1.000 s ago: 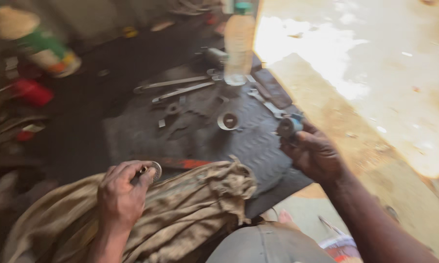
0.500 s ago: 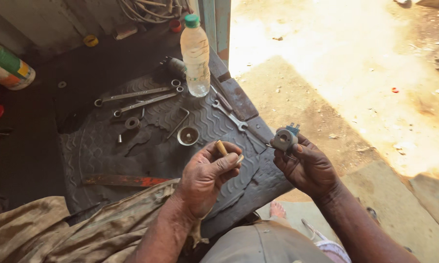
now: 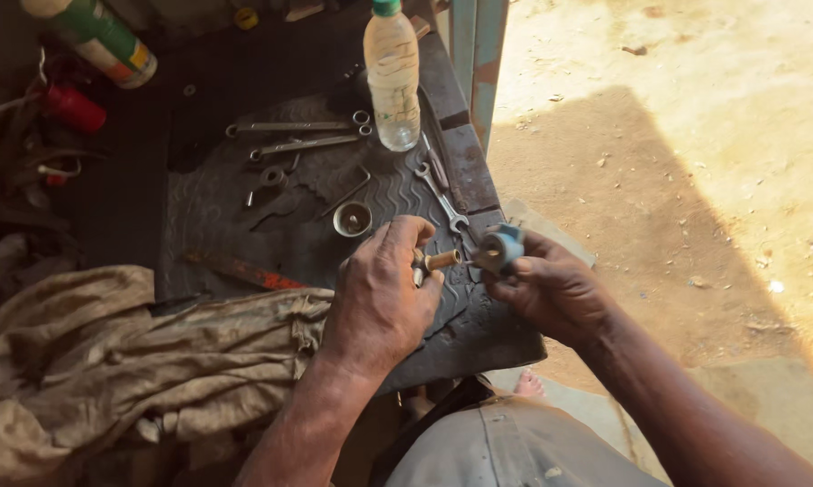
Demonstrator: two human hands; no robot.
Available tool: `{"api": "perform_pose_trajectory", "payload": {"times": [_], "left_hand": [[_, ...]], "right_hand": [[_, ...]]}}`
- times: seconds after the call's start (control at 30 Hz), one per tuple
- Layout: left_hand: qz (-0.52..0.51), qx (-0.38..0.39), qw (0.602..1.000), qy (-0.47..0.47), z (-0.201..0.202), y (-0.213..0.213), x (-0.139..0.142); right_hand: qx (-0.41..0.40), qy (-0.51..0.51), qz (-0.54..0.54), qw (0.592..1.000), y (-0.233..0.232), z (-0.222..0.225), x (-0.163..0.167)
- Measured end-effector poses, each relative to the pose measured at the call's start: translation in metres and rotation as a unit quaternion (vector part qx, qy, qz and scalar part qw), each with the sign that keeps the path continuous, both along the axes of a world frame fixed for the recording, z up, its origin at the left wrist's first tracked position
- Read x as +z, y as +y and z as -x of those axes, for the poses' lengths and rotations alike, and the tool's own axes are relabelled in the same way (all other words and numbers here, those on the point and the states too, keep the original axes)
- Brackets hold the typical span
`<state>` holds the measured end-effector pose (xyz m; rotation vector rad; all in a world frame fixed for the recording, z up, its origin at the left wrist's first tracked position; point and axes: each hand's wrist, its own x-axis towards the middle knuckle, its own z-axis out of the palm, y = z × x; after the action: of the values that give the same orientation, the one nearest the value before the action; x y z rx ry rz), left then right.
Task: The person uses a metal file to smooth the edges of a small blue mechanical component on a workbench. They then wipe the part with a cloth, apply liquid from a bottle, and insert a brass fitting into the component.
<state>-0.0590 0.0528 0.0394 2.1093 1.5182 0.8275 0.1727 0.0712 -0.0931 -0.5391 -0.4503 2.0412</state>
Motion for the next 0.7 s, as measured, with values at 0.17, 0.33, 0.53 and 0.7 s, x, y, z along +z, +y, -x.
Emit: {"api": "perform_pose_trajectory", "payload": {"times": [0.17, 0.33, 0.53, 0.7], "left_hand": [[-0.020, -0.040, 0.998, 0.050, 0.006, 0.003, 0.012], [-0.037, -0.081, 0.993, 0.080, 0.025, 0.006, 0.023], [-0.021, -0.125, 0.984, 0.121, 0.035, 0.013, 0.033], [-0.040, -0.161, 0.978, 0.125, 0.029, 0.016, 0.035]], "right_hand": [[0.018, 0.037, -0.008, 0.999, -0.006, 0.030, 0.006], [-0.016, 0.045, -0.016, 0.999, -0.016, 0.050, 0.008], [-0.044, 0.010, -0.045, 0.998, -0.026, 0.057, 0.013], [-0.040, -0.054, -0.113, 0.991, -0.030, 0.045, 0.030]]}}
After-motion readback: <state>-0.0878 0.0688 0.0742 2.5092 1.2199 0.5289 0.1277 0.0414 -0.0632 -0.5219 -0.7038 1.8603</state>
